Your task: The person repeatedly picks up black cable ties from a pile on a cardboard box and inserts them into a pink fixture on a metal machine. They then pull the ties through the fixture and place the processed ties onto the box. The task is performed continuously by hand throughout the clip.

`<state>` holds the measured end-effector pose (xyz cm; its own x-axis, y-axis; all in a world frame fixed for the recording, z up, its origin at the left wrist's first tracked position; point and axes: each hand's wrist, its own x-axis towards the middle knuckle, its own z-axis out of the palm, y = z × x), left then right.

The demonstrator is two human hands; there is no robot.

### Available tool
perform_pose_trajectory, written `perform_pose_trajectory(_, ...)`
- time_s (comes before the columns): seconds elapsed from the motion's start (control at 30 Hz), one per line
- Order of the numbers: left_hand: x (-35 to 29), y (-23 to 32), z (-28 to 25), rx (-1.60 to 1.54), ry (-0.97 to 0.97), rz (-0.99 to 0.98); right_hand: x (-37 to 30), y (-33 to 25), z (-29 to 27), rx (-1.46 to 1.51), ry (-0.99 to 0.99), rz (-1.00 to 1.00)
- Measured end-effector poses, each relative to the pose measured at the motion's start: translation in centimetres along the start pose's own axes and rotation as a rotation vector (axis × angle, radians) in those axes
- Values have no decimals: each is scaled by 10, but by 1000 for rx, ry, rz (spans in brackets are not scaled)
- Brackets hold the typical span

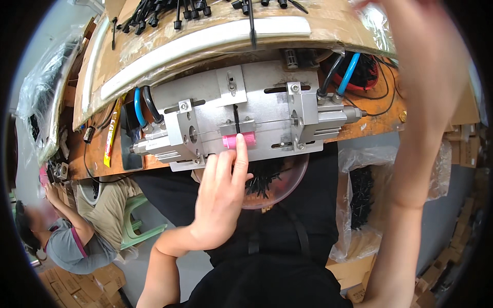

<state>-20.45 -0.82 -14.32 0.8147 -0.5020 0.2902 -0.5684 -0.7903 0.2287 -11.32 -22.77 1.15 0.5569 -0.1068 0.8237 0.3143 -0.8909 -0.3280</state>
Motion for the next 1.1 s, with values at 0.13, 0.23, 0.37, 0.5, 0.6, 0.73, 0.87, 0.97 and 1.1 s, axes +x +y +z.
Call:
perform_pose_trajectory(0.13,59,-34,-41,10,297,101,-118,-27,-10,357,-466,-71)
perform_pose_trajectory(0.23,142,-69,-56,130,566,243,-184,-39,6,430,-518,-51)
perform_pose_trajectory(0.37,182,-94,-62,-40,447,264,-216,-44,29,404,-553,-33)
perform_pose_trajectory(0.5,188,-91,-77,-46,257,156,-217,-42,43,422,-556,-49)
perform_pose_trajectory(0.6,154,-58,-109,-45,249,88,-212,-37,40,383,-617,-28)
perform_pose_trajectory(0.73,129,-91,-129,-342,109,80,-156,-35,17,278,-725,-210)
perform_pose_trajectory(0.87,59,-57,-86,-276,303,53,-55,1,38,18,-388,-507)
perform_pose_trajectory(0.97,9,-20,-45,-150,219,10,0,20,79,-58,-394,-661)
perform_pose_trajectory(1.1,-9,7,-1,-75,128,32,37,34,83,126,-303,-687)
